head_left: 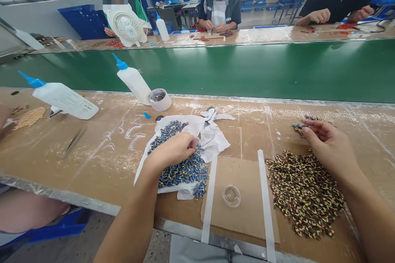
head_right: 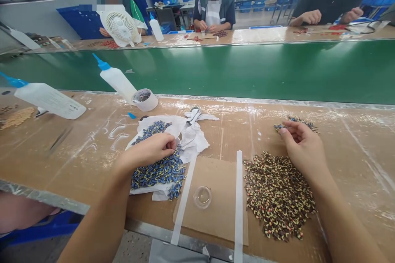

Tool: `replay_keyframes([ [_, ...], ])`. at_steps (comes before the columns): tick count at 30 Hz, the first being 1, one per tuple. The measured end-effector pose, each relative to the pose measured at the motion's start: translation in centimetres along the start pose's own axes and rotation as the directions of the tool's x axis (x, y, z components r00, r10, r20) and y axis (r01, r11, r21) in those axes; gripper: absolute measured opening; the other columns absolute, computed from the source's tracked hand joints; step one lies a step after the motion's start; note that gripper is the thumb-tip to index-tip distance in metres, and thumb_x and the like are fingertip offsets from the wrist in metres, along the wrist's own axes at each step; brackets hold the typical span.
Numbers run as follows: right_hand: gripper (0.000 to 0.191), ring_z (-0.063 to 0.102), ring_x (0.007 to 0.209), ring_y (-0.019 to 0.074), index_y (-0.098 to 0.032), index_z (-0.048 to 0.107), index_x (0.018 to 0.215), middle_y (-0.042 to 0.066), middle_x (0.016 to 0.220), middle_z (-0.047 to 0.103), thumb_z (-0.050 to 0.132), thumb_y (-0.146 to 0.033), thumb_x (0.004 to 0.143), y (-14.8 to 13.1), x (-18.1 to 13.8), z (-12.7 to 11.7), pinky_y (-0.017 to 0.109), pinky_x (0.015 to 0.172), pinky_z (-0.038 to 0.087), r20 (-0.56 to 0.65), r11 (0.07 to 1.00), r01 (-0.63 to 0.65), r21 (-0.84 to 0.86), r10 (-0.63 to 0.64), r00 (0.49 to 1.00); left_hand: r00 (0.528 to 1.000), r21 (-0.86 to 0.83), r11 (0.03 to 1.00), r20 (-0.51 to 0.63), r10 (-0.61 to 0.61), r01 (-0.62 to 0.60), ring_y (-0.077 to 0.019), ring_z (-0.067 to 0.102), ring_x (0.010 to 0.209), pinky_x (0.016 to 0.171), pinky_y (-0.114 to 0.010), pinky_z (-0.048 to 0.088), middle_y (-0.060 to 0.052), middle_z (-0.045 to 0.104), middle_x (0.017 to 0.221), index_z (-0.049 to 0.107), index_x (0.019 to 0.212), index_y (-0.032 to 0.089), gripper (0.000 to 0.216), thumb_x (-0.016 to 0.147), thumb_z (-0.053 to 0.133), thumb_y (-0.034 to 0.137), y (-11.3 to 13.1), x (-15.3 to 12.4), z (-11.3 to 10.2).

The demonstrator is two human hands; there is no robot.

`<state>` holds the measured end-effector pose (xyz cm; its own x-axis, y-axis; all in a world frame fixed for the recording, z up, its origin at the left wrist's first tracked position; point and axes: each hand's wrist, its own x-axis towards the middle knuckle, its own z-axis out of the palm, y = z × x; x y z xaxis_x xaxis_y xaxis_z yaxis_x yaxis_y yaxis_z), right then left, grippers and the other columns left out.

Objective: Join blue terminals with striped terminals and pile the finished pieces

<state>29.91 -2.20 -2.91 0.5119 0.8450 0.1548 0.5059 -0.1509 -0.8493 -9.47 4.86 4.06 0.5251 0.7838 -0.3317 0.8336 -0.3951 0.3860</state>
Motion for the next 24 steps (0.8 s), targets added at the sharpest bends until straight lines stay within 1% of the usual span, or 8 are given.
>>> replay_keyframes([
  [2,0.034,0.067,0.082,0.0241,-0.019,0.068,0.106,0.012,0.094,0.072,0.064,-0.039,0.078,-0.3,-0.2,0.0,0.038,0.074,0.050,0.015,1.000,-0.014,-0.003,0.014,1.000,0.999,0.010,0.999,-0.005,0.033,-0.033,-0.0177,0.051,0.072,0.062,-0.027,0.032,-0.002,0.058,0.074,0.052,0.071,0.017,0.010,0.075,0.048,0.009,0.0,0.0,0.1],
  [5,0.033,0.066,0.082,0.0243,-0.020,0.069,0.102,0.010,0.093,0.072,0.063,-0.041,0.078,-0.8,-0.5,-0.1,0.038,0.074,0.050,0.033,0.999,-0.027,-0.033,0.028,0.999,1.000,-0.008,1.000,-0.010,0.027,-0.027,-0.0163,0.051,0.071,0.062,-0.027,0.033,-0.001,0.058,0.076,0.051,0.073,0.017,0.009,0.076,0.049,0.009,0.0,0.0,0.0],
  [10,0.033,0.065,0.077,0.0226,-0.020,0.069,0.102,0.008,0.090,0.072,0.062,-0.041,0.078,-1.2,-0.9,0.3,0.034,0.068,0.049,0.051,0.999,-0.023,-0.046,0.026,0.998,0.996,-0.091,0.995,-0.082,0.024,-0.031,-0.0147,0.053,0.071,0.064,-0.026,0.036,0.001,0.060,0.077,0.053,0.078,0.018,0.008,0.079,0.050,0.011,-0.1,-0.2,-0.6],
  [16,0.027,0.065,0.077,0.0210,-0.018,0.068,0.098,0.008,0.090,0.071,0.061,-0.038,0.080,-1.6,-1.4,0.9,0.031,0.066,0.048,0.070,1.000,-0.011,-0.014,0.012,0.998,0.996,-0.110,0.992,-0.076,0.051,-0.059,-0.0143,0.055,0.070,0.065,-0.026,0.038,0.001,0.061,0.074,0.058,0.078,0.017,0.009,0.078,0.054,0.009,-0.8,0.4,-0.8],
  [20,0.024,0.066,0.079,0.0205,-0.019,0.068,0.096,0.009,0.091,0.072,0.061,-0.036,0.082,-1.9,-1.5,0.8,0.031,0.069,0.048,0.074,1.000,-0.009,-0.018,0.010,0.997,0.988,-0.043,0.991,-0.085,0.126,-0.130,-0.0168,0.056,0.078,0.072,-0.028,0.039,-0.001,0.061,0.083,0.063,0.081,0.018,0.011,0.077,0.057,0.009,-0.4,0.9,-0.1],
  [22,0.024,0.067,0.080,0.0209,-0.018,0.068,0.096,0.010,0.091,0.072,0.061,-0.036,0.082,-1.9,-1.5,0.7,0.031,0.070,0.048,0.072,1.000,-0.008,-0.029,0.010,0.997,0.989,0.002,0.993,-0.087,0.118,-0.118,-0.0189,0.055,0.082,0.074,-0.030,0.039,-0.003,0.060,0.085,0.062,0.080,0.018,0.010,0.077,0.056,0.010,0.0,1.0,0.5],
  [24,0.024,0.067,0.080,0.0214,-0.018,0.069,0.096,0.010,0.091,0.072,0.061,-0.036,0.083,-1.7,-1.5,0.7,0.032,0.071,0.048,0.079,0.999,0.007,-0.043,-0.003,0.997,0.994,0.030,0.997,-0.081,0.075,-0.073,-0.0204,0.054,0.084,0.074,-0.031,0.039,-0.004,0.059,0.085,0.059,0.079,0.017,0.009,0.077,0.054,0.010,0.3,1.0,1.1],
])
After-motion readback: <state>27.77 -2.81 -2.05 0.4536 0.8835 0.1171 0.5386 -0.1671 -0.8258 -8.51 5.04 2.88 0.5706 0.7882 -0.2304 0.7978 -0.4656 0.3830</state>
